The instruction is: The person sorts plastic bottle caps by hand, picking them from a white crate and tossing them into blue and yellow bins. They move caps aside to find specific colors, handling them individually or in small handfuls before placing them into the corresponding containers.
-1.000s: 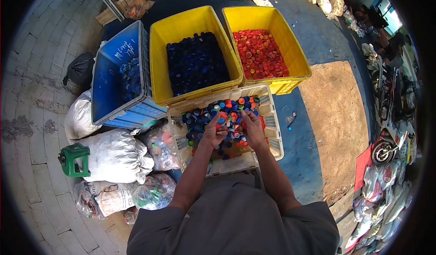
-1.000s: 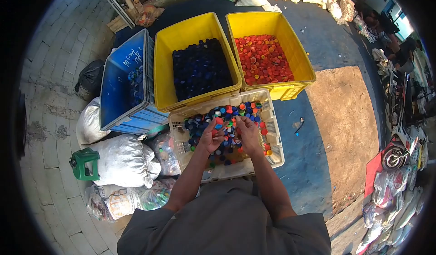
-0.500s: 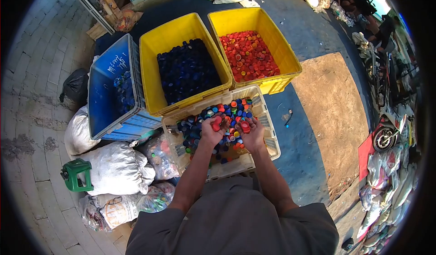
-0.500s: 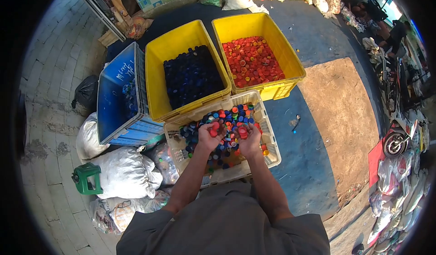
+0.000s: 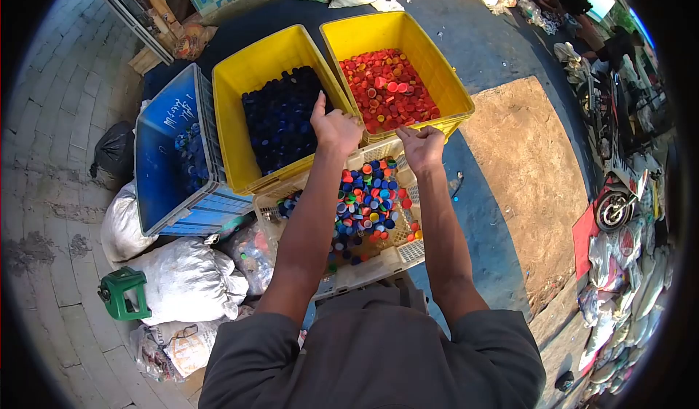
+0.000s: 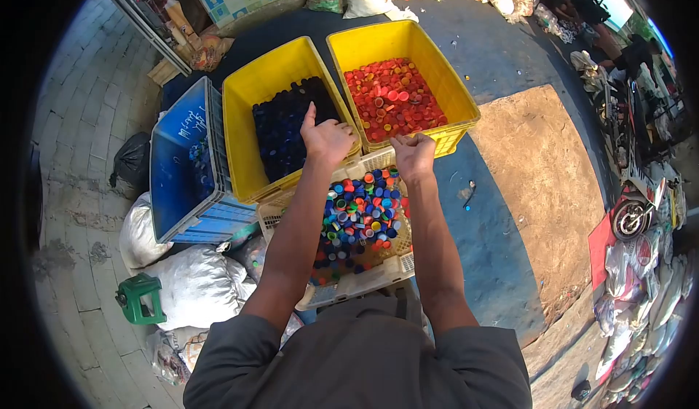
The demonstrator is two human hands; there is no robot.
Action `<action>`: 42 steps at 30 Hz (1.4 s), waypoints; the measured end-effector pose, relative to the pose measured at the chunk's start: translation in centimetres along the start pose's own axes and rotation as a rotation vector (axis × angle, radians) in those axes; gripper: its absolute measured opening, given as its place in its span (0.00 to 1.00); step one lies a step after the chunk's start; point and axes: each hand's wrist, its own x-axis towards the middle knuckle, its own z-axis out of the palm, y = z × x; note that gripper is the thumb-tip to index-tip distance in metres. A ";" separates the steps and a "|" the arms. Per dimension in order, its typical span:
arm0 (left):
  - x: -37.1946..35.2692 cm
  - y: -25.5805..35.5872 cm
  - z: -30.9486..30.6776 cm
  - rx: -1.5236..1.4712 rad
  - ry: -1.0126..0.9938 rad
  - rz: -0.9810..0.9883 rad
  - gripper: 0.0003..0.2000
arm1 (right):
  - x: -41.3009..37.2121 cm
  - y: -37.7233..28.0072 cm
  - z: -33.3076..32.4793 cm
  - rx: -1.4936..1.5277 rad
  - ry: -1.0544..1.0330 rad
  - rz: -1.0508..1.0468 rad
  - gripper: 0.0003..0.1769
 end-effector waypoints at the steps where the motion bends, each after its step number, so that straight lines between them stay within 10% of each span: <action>1: -0.3 0.6 -1.9 0.005 -0.002 -0.007 0.46 | -0.8 0.4 -1.4 -0.017 0.015 0.014 0.32; 8: -7.2 -0.3 -22.0 0.053 0.142 0.050 0.15 | -8.2 4.8 -12.6 -0.657 0.081 0.096 0.29; 14: -15.4 -3.5 -30.9 -0.003 0.632 -0.021 0.17 | -8.9 10.5 -17.9 -1.518 0.042 -0.027 0.11; 20: -19.1 -5.1 -33.3 0.026 0.704 -0.024 0.15 | -6.7 16.3 -14.9 -1.920 -0.202 -0.086 0.20; 24: -21.0 -5.4 -33.1 0.067 0.667 -0.007 0.15 | -4.8 21.3 -14.2 -2.042 -0.257 -0.315 0.26; 35: -24.2 -5.2 -33.0 0.081 0.805 0.050 0.11 | -3.7 23.3 -11.5 -2.269 -0.132 0.037 0.28; 42: -20.4 -4.5 -32.9 0.143 0.720 0.050 0.08 | -3.9 20.5 -15.1 -1.773 -0.091 -0.048 0.32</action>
